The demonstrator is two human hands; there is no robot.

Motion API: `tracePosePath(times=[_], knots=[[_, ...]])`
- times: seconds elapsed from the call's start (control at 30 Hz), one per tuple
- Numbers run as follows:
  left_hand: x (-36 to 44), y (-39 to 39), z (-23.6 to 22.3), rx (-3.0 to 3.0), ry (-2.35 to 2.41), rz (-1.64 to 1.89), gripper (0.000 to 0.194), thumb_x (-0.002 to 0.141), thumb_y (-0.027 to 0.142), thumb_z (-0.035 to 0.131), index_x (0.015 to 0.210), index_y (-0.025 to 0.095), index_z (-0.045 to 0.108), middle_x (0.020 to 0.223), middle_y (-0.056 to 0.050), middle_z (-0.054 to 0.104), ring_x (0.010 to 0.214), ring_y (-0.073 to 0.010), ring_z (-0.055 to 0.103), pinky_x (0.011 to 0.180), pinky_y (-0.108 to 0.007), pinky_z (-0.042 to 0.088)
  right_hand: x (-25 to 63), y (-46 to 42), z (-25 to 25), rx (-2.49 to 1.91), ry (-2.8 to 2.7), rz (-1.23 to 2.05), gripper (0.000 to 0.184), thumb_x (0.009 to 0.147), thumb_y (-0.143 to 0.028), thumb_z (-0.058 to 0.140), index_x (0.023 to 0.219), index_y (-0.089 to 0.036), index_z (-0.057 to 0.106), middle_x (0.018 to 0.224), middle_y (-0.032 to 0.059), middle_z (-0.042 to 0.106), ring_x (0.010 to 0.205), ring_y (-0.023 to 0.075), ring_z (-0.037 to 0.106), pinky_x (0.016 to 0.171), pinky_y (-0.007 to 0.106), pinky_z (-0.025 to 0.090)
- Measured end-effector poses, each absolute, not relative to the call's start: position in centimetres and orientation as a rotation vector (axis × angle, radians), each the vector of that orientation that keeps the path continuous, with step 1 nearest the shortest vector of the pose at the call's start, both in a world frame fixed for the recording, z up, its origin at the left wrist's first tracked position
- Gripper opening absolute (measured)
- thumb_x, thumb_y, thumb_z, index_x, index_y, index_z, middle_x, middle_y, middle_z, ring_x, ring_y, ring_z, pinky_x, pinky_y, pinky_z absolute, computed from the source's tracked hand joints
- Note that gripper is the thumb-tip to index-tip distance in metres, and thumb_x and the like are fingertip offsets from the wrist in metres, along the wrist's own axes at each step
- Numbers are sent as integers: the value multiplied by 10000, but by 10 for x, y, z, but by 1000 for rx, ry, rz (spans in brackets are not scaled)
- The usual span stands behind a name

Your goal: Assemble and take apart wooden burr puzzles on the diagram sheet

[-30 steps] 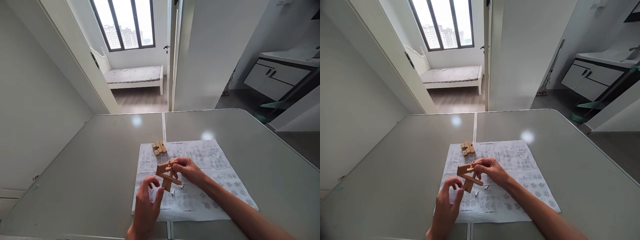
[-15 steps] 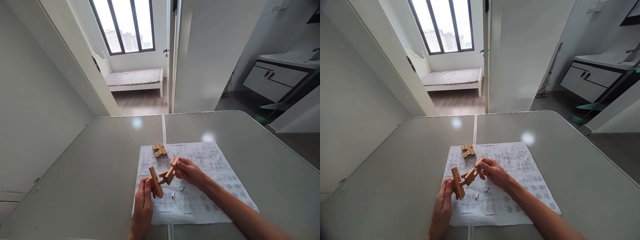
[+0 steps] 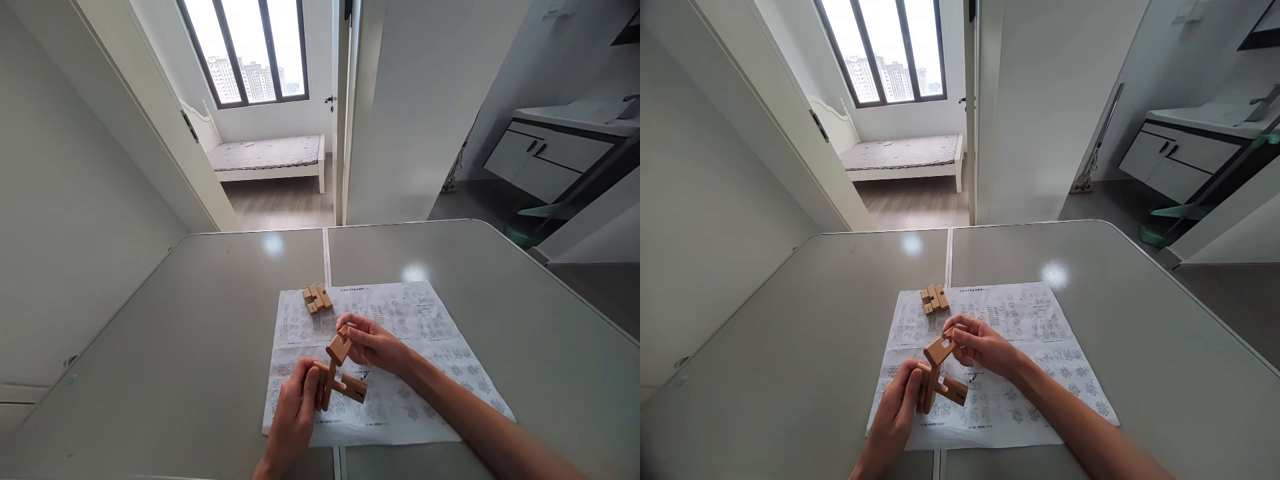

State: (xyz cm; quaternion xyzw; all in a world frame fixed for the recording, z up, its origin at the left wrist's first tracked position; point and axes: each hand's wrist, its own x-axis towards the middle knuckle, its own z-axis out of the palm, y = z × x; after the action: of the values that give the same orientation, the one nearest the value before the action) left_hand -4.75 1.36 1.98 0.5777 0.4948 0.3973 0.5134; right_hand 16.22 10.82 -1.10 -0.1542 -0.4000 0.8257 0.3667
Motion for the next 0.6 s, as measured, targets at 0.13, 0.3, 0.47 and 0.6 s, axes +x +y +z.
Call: tracePosePath(times=[0.13, 0.3, 0.47, 0.6], knots=[[-48, 13, 17, 1419, 1182, 965, 395, 1095, 525, 415, 900, 211, 553, 639, 37, 520, 566, -133, 441, 590, -245, 412, 161, 107, -10, -388, -1113, 2126, 348, 933, -471, 800, 1071, -181, 664, 750, -51, 586, 492, 46, 424, 485, 199, 334], [-47, 13, 19, 1430, 1158, 946, 391, 1105, 512, 397, 922, 208, 562, 660, 28, 543, 577, -133, 431, 596, -248, 406, 162, 107, -9, -391, -1191, 2119, 368, 940, -492, 785, 1094, -179, 669, 767, -50, 599, 495, 44, 437, 482, 198, 355], [-47, 13, 17, 1424, 1179, 937, 416, 1102, 545, 379, 932, 208, 555, 670, 11, 593, 578, -136, 412, 589, -252, 394, 163, 107, -6, -381, -1201, 2126, 367, 931, -482, 799, 1084, -174, 670, 760, -53, 601, 498, 41, 441, 486, 195, 362], [-50, 13, 14, 1415, 1198, 944, 402, 1101, 537, 390, 930, 211, 551, 694, -1, 626, 586, -139, 426, 595, -253, 401, 162, 107, -7, -399, -1199, 2128, 387, 917, -501, 807, 1068, -173, 667, 703, -74, 568, 477, 41, 422, 474, 197, 355]])
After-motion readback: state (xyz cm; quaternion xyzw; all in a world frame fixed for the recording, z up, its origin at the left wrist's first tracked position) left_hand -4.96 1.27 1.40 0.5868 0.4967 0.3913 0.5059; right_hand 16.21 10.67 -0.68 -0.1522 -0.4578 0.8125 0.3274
